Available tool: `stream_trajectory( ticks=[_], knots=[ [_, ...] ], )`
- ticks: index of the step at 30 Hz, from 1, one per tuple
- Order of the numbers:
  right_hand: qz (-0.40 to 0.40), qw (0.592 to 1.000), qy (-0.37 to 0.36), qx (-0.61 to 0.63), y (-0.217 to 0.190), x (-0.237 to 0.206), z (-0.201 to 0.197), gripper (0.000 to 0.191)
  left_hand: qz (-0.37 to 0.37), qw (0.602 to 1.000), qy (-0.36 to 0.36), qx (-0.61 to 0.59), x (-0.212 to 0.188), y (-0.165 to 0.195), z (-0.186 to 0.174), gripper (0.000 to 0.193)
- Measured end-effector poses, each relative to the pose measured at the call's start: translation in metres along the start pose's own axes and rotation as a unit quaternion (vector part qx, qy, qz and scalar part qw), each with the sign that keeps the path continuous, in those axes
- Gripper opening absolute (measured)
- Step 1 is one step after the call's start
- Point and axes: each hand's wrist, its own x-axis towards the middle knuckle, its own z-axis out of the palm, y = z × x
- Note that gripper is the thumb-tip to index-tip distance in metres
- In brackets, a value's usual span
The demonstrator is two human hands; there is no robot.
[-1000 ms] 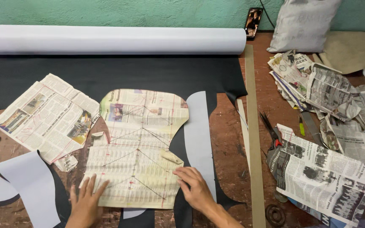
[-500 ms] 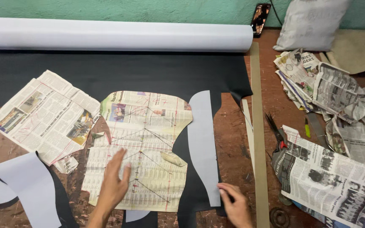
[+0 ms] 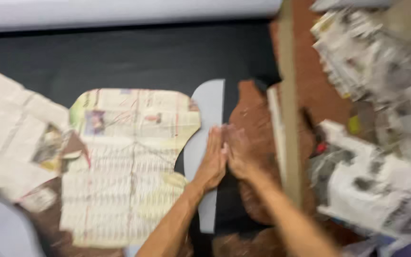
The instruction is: The person places white paper templates onto a large black fabric sheet on a wooden table, then positions a newspaper pattern piece over the templates. The person adjusts the templates and pattern piece to align them on the fabric.
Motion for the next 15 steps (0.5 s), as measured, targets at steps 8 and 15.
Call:
stream_trajectory(
  ticks=[8, 15],
  knots=[
    [0.215, 0.936, 0.176, 0.216, -0.034, 0.005, -0.008, 0.057, -0.024, 0.906, 0.404, -0.122, -0.068, -0.063, -0.095, 0.056],
    [0.165, 0.863, 0.301, 0.372, -0.032, 0.010, -0.054, 0.052, -0.149, 0.896, 0.411, -0.080, -0.173, -0.065, -0.092, 0.058]
  ],
)
